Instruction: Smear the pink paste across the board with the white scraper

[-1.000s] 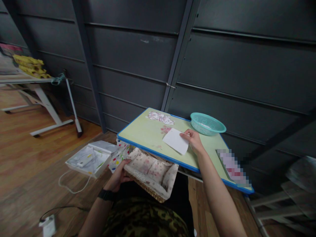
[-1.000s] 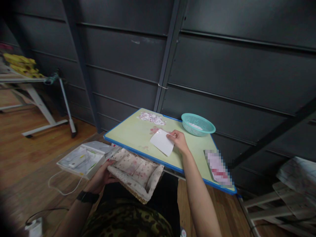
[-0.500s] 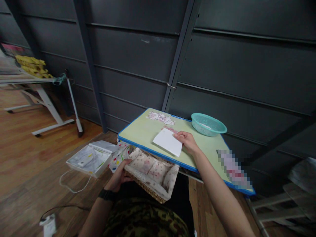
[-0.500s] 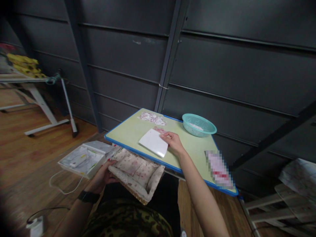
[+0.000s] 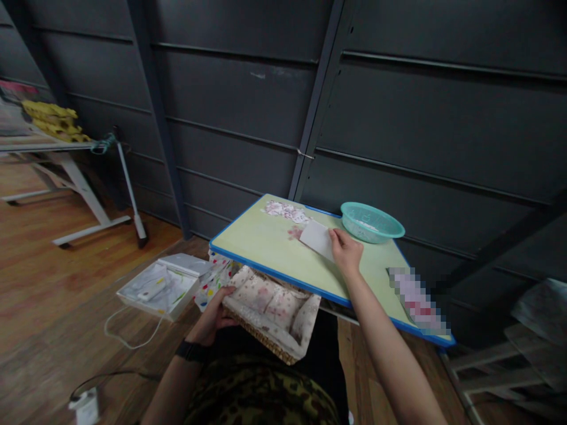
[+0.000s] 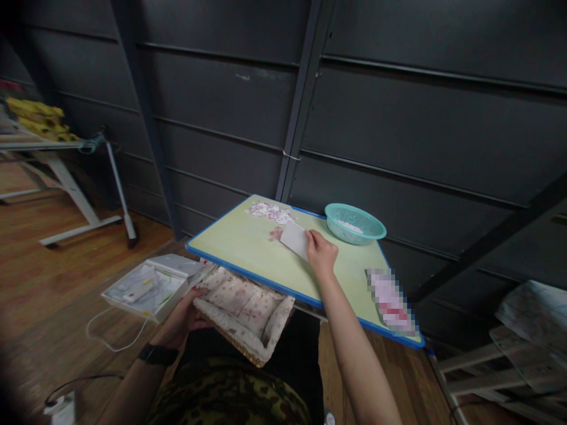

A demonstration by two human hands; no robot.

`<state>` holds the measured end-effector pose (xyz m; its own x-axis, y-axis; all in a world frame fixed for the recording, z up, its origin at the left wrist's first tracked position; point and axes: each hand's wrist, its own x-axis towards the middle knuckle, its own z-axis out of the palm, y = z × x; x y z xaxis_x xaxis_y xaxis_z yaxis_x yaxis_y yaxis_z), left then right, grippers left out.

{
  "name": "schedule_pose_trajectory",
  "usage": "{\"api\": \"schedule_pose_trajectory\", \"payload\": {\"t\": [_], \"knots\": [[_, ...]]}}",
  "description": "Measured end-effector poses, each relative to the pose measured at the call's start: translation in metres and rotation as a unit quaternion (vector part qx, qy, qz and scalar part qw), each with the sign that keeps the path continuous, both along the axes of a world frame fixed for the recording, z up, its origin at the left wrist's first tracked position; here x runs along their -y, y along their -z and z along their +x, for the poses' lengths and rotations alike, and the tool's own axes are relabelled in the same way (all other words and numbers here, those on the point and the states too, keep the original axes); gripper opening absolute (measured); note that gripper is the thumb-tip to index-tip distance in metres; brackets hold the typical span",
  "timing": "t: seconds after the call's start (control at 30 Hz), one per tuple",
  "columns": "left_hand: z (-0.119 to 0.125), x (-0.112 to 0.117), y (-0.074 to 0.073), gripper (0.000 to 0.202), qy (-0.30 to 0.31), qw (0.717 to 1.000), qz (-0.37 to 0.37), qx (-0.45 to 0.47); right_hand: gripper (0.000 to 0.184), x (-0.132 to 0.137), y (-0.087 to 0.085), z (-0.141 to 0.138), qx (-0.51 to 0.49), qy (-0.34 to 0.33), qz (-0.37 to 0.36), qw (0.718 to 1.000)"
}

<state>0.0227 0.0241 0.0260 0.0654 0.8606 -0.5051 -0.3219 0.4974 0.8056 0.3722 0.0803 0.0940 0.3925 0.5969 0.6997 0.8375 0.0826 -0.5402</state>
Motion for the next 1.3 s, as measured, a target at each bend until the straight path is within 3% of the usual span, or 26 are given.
{"api": "schedule_pose_trajectory", "payload": {"t": [0.2,0.57,0.9,1.3], "knots": [[-0.001,-0.001,0.003,0.023,0.007,1.0,0.003,-0.001,0.05,0.001,0.005,-0.002,0.028,0.031,0.001,0.999],[0.0,0.0,-0.002,0.022,0.005,1.0,0.005,-0.006,0.053,0.0,0.002,-0.01,-0.016,-0.024,0.011,1.0],[0.001,0.0,-0.004,0.016,0.004,1.0,-0.002,-0.009,0.05,0.0,0.009,-0.015,0.073,-0.067,-0.041,0.994],[0.003,0.002,-0.008,0.013,0.005,1.0,-0.005,-0.01,0.061,0.0,0.008,-0.012,0.098,-0.04,0.046,0.993]]}}
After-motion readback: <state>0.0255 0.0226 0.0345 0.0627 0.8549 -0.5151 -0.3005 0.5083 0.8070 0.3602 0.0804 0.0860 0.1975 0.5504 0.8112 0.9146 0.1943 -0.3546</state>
